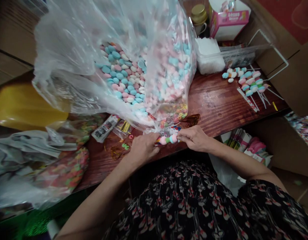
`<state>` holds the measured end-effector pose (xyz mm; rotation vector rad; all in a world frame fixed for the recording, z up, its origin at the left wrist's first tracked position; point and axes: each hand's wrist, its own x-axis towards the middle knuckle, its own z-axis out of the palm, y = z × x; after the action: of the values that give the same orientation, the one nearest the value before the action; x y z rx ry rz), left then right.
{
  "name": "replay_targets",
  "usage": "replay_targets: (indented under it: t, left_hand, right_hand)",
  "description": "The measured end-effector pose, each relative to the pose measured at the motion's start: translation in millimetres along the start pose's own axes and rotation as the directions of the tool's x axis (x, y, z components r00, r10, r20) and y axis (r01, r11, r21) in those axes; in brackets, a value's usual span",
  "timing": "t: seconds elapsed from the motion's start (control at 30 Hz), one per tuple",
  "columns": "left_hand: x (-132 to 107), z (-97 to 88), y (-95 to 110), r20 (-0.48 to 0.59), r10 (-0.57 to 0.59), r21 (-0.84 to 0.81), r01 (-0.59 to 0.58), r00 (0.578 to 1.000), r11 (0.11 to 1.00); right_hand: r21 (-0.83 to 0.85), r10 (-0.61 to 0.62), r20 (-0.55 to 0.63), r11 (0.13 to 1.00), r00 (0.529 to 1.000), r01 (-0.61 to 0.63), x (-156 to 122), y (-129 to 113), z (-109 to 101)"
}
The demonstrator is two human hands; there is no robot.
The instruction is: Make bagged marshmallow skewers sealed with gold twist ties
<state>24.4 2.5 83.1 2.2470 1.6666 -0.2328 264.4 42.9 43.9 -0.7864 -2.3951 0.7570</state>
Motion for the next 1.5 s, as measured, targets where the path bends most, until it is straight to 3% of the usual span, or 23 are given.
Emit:
replay_targets:
  t: [0.13,0.27,0.33,0.4,0.5,0.57,0.6,0.67,0.7,0.73,0.77,0.8,0.83,0.87,0.93,0.97,1.0,1.1,1.17,1.23,1.3,1.37,1.5]
  left_hand:
    - [5.6,3.9,1.6,0.054,0.056,-0.334,-0.035,0.997,0.942]
    - [11.9,15.8,-3.7,0.102,0.129,-0.678,-0.026,0.986,0.735]
    - [13.0,20.2,-7.1,0.113,0.165,-0.747,-0.026,0.98,0.665]
    - [11.5,20.2,-8.3,0.076,0.196,-0.7,-0.088,0.978,0.709]
    - [3.7,10.2,-4.9,-0.089,0.168,-0.401,-0.19,0.982,0.896]
    - [-5.8,0.5,-2.3,-0.256,0.122,-0.176,-0.171,0.959,0.969]
    - [-11.9,-3.4,-1.6,-0.354,0.118,-0.108,-0.165,0.928,0.98]
    - [-26.7,-6.1,-1.4,-0.557,0.13,-0.083,-0.21,0.82,0.974]
    - [-34.5,-3.8,-1.4,-0.633,0.124,-0.13,-0.263,0.764,0.956]
    - [-41.6,0.9,-0.8,-0.671,0.097,-0.221,-0.322,0.736,0.921]
    - [-47.2,7.7,0.5,-0.654,0.049,-0.359,-0.367,0.755,0.858]
    - [-50.6,15.9,2.6,-0.578,-0.011,-0.54,-0.373,0.816,0.754]
    - [-51.3,24.3,5.4,-0.453,-0.066,-0.728,-0.327,0.889,0.602]
    - [-49.1,31.7,8.5,-0.33,-0.122,-0.878,-0.258,0.936,0.402]
    - [-37.6,39.7,13.4,-0.214,-0.235,-0.972,-0.23,0.948,-0.043]
    - [-29.8,39.0,14.4,-0.217,-0.296,-0.934,-0.286,0.93,-0.214]
    - [-22.0,35.2,14.3,-0.222,-0.327,-0.885,-0.331,0.918,-0.327]
    - [-4.8,12.9,10.3,-0.256,-0.377,-0.784,-0.419,0.89,-0.458]
    - [-0.5,-1.6,8.4,-0.226,-0.376,-0.773,-0.4,0.899,-0.492]
    - [0.2,-9.7,8.7,-0.138,-0.371,-0.785,-0.329,0.919,-0.525]
    - [0.1,-11.5,10.6,-0.043,-0.367,-0.785,-0.259,0.929,-0.563]
    - [0.4,-9.7,12.4,0.014,-0.361,-0.765,-0.223,0.933,-0.605]
    - [2.4,-5.8,11.1,0.093,-0.338,-0.701,-0.179,0.937,-0.69]
  right_hand:
    - [-0.32,-0.186,-0.043,0.933,0.982,0.162,0.4,-9.7,5.6]
    - [-0.473,-0.37,-0.002,0.819,0.929,0.325,4.2,-14.5,-1.7]
    - [-0.487,-0.39,0.005,0.803,0.921,0.343,5.1,-13.0,-6.7]
    - [-0.51,-0.366,-0.004,0.801,0.93,0.313,4.7,-10.4,-9.9]
    - [-0.52,-0.292,-0.056,0.825,0.955,0.222,2.5,-6.9,-9.0]
    - [-0.486,-0.239,-0.087,0.858,0.967,0.168,0.0,-4.6,-5.0]
    - [-0.463,-0.206,-0.106,0.876,0.973,0.135,-1.6,-3.4,-2.5]
    - [-0.397,-0.133,-0.16,0.916,0.978,0.059,-5.3,-0.9,2.6]
    - [-0.347,-0.093,-0.194,0.937,0.977,0.02,-7.4,0.0,4.9]
    - [-0.284,-0.05,-0.231,0.959,0.972,-0.018,-9.5,0.4,7.2]
    - [-0.208,-0.008,-0.265,0.977,0.964,-0.049,-11.5,0.1,9.4]
    - [-0.125,0.031,-0.293,0.99,0.956,-0.071,-13.2,-1.2,11.9]
    - [-0.042,0.066,-0.314,0.996,0.947,-0.084,-14.4,-3.6,14.6]
    - [0.032,0.093,-0.331,0.996,0.939,-0.087,-14.9,-7.0,17.9]
    - [0.145,0.112,-0.348,0.987,0.931,-0.065,-13.8,-16.9,25.5]
    - [0.187,0.114,-0.349,0.981,0.93,-0.05,-12.2,-22.9,29.6]
    - [0.229,0.124,-0.345,0.972,0.93,-0.045,-9.9,-29.2,33.7]
    - [0.415,0.242,-0.272,0.903,0.931,-0.114,-2.0,-46.1,43.7]
    - [0.519,0.335,-0.203,0.833,0.92,-0.189,1.7,-52.4,47.5]
    - [0.508,0.356,-0.238,0.839,0.904,-0.197,2.8,-53.6,49.1]
    - [0.346,0.275,-0.376,0.927,0.885,-0.141,1.5,-50.6,49.2]
    - [0.079,0.123,-0.48,0.992,0.868,-0.097,-0.5,-45.2,48.7]
    - [-0.304,-0.074,-0.506,0.948,0.859,-0.097,-2.1,-32.4,47.5]
